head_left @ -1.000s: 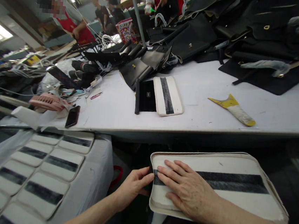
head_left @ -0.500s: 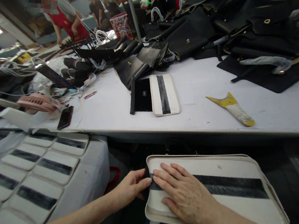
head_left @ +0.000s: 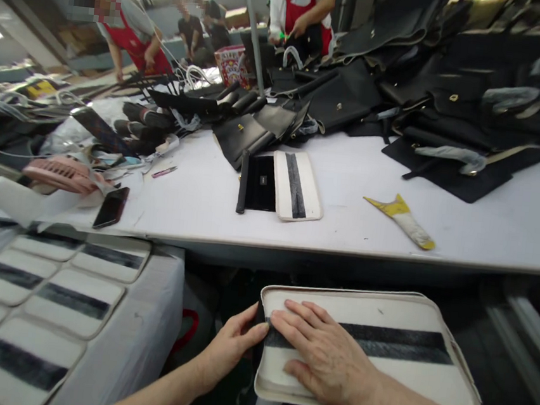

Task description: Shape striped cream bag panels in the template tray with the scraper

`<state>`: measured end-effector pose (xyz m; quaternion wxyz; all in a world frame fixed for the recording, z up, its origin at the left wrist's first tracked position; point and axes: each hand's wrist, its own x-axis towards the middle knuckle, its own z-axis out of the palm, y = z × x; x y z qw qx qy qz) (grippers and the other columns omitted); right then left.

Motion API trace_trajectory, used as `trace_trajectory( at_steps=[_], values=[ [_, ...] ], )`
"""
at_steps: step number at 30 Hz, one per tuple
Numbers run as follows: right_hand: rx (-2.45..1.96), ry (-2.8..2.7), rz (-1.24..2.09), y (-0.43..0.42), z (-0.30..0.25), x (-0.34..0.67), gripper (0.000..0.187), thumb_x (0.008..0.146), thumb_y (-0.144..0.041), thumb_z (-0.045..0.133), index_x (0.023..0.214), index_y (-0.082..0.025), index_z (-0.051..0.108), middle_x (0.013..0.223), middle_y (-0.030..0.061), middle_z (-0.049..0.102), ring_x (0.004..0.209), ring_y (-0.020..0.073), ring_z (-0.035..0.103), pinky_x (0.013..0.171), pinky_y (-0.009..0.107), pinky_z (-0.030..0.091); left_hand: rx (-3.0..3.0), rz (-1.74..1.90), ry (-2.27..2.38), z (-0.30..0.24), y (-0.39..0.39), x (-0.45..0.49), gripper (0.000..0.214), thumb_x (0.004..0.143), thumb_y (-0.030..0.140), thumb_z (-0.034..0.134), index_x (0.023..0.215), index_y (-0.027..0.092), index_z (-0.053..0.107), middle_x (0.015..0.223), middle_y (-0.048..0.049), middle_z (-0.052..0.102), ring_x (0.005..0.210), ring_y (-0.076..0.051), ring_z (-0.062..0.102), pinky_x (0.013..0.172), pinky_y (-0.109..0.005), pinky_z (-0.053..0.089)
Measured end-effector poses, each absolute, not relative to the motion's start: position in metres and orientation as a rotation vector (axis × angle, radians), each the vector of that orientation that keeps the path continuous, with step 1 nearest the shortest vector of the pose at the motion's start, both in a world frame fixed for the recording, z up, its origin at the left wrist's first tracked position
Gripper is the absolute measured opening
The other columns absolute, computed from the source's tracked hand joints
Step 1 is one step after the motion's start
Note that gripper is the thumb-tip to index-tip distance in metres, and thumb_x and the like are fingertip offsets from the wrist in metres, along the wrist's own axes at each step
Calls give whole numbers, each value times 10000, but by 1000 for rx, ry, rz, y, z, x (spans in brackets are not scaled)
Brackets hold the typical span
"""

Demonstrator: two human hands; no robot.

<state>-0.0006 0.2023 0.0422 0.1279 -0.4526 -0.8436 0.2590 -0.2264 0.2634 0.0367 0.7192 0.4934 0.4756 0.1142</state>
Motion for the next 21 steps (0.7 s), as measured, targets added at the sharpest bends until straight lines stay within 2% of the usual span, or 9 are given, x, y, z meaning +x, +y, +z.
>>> trace_trajectory(
  at_steps=[2,4,6,8,11,13,15,18,21],
  values=[
    [-1327,-2417,818,201,46,0,730,879,-281,613,1519,-258,261,1536,-8,350,1440,199,221,1194,375,133,1145,369,1060,28,260,-229,802,823,515,659,1495,256,307,1511,-75,400,1267,-275,484,951,-322,489],
    [-1322,-2368,871,200,49,0,743,885,-338,618,1526,-260,250,1530,22,361,1436,203,240,1193,389,151,1255,440,1098,18,258,-232,897,817,546,645,1529,246,189,1564,-97,289,1324,-290,416,1041,-384,438],
    [-1323,-2325,904,200,52,1,803,869,-382,638,1540,-253,216,1570,64,276,1439,227,243,1187,414,170,1453,488,1141,9,257,-235,850,862,537,588,1531,274,135,1580,-102,233,1344,-292,388,1075,-457,407],
    [-1310,-2280,932,199,53,2,870,848,-394,659,1551,-246,170,1600,92,156,1447,257,228,1181,440,174,1772,543,1142,6,259,-238,709,920,451,536,1513,319,171,1584,-80,218,1390,-283,330,1119,-514,347],
    [-1239,-2154,1001,197,56,8,882,866,-440,639,1557,-266,119,1603,91,123,1454,267,214,1184,459,147,2392,592,978,15,269,-239,539,920,302,553,1423,352,368,1497,-54,376,1383,-274,343,1133,-542,316],
    [-1187,-2035,1065,195,57,13,871,873,-469,631,1555,-278,125,1597,87,159,1450,258,229,1187,453,142,2741,534,715,30,279,-235,449,882,232,580,1307,356,506,1385,-32,501,1297,-256,445,1073,-481,401],
    [-1133,-1901,1119,195,56,17,884,846,-467,670,1549,-257,178,1585,98,205,1442,254,255,1187,431,161,2938,401,386,50,287,-225,415,839,184,581,1224,338,574,1293,-19,577,1196,-228,529,970,-382,483],
    [-1033,-1562,1235,199,51,21,837,772,-460,754,1482,-213,384,1556,112,291,1423,264,294,1175,403,215,3019,226,146,79,293,-201,484,744,89,535,1188,272,592,1171,-27,644,1075,-196,602,883,-292,525],
    [-939,-965,1372,205,56,28,643,758,-493,764,1303,-195,599,1451,113,466,1354,277,404,1157,436,254,3075,136,126,92,291,-176,531,690,44,508,1181,232,586,974,-15,679,894,-171,652,828,-264,550]
  ],
)
